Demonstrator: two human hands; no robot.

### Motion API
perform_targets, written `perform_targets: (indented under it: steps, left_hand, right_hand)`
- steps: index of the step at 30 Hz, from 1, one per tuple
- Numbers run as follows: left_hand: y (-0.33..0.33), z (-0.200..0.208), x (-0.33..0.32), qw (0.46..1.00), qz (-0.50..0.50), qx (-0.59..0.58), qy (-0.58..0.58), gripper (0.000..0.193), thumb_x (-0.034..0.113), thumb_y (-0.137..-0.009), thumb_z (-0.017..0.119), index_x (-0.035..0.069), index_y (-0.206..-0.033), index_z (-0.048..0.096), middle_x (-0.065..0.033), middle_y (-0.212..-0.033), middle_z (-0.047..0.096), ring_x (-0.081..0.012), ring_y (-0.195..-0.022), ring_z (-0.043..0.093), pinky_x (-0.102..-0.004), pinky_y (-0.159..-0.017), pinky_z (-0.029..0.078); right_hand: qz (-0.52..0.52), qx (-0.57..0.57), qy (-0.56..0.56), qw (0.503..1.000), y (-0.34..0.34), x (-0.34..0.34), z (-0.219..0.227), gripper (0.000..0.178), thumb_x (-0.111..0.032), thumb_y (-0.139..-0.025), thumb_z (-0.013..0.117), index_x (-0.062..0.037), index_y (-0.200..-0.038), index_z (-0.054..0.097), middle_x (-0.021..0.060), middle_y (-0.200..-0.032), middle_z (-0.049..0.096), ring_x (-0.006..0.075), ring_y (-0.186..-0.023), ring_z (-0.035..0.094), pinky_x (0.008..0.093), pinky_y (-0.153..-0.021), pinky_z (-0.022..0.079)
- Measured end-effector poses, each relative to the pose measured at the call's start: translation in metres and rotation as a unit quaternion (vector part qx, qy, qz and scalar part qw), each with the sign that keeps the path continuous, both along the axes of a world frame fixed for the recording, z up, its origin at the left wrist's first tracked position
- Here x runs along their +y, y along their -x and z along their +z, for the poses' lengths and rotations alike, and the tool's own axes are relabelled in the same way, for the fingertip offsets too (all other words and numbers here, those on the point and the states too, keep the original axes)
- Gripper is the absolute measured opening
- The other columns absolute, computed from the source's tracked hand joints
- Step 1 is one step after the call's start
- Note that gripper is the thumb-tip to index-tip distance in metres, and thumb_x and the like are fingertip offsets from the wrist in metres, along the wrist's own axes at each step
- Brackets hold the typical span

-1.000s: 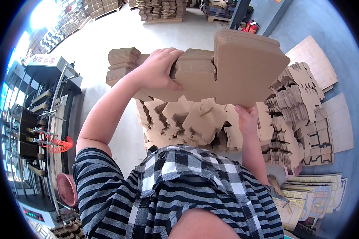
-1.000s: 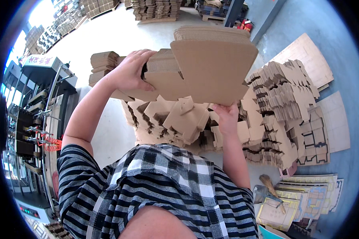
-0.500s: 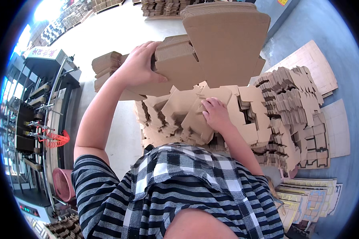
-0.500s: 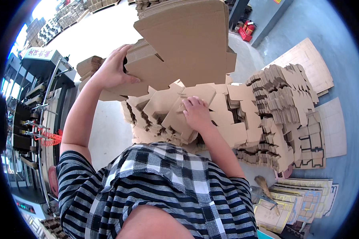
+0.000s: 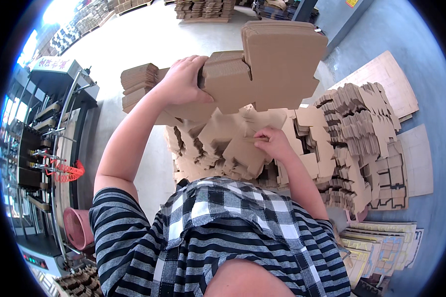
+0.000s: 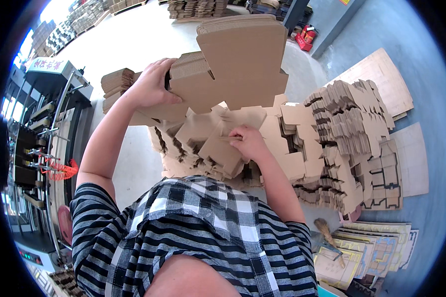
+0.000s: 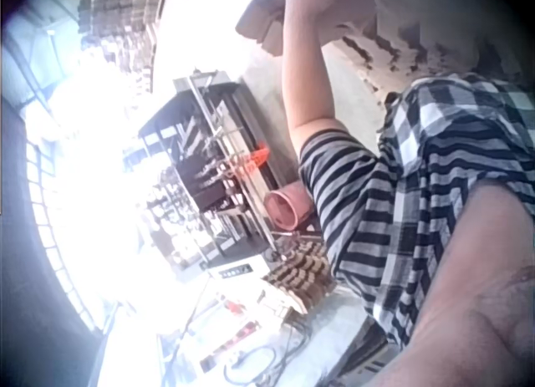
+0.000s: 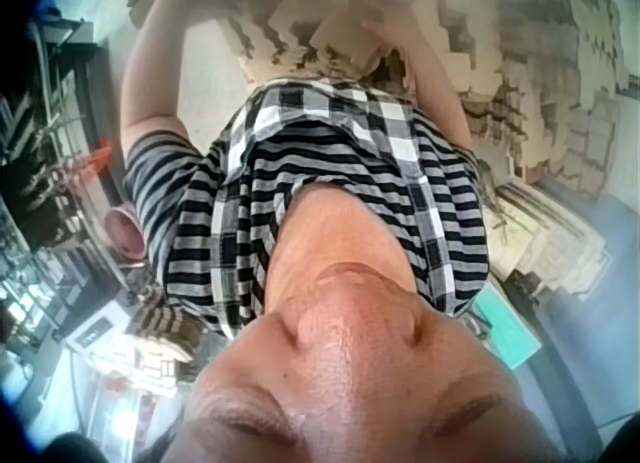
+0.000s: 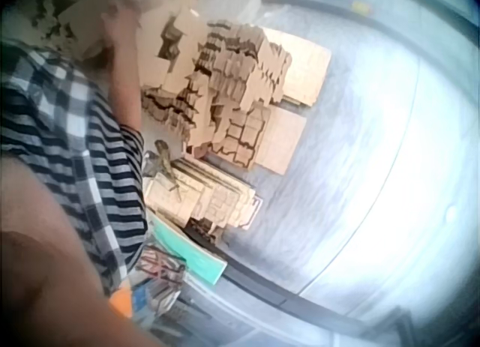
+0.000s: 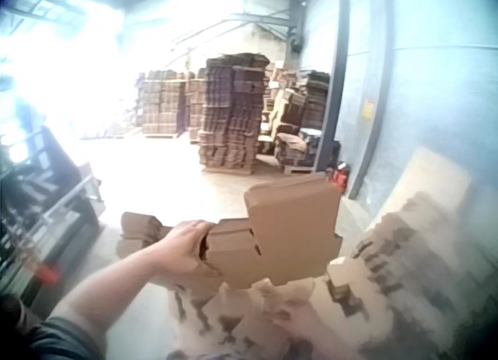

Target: The person picks up flat cardboard pieces from a stack, folds them into box shapes, and places them into a machine. The person repeats this process multiple times throughout the video.

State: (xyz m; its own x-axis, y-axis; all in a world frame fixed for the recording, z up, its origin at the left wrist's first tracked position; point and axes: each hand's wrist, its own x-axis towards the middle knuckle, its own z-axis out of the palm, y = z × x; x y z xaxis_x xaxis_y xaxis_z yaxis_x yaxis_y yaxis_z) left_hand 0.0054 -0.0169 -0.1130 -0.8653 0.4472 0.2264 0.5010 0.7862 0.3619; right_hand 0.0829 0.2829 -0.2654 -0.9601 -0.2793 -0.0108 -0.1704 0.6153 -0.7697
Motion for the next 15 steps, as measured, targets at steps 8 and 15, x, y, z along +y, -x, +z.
perform_targets:
  steps: [8,15]
  left_hand:
    - [0.010,-0.001,0.004,0.999,0.034,-0.035,0.009,0.093,0.031,-0.053,0.080,-0.002,-0.131,0.042,-0.0181,-0.126,0.050,-0.0345,-0.122,0.042,-0.0417,-0.105,0.032]
    - [0.003,-0.011,0.008,0.998,0.040,-0.029,0.035,0.092,0.036,-0.054,0.078,-0.002,-0.130,0.043,-0.0184,-0.123,0.052,-0.0341,-0.120,0.044,-0.0412,-0.104,0.032]
  right_hand:
    - [-0.159,0.226,-0.024,0.961,0.046,-0.018,-0.017,0.018,-0.010,-0.076,0.064,-0.0084,-0.092,0.069,0.0117,-0.091,0.064,0.0294,-0.088,0.061,0.0390,-0.079,0.050]
    - [-0.049,0.277,-0.081,0.956,0.045,-0.020,-0.026,0.021,-0.005,-0.077,0.062,-0.0083,-0.097,0.069,0.0115,-0.098,0.066,0.0306,-0.098,0.058,0.0393,-0.086,0.048]
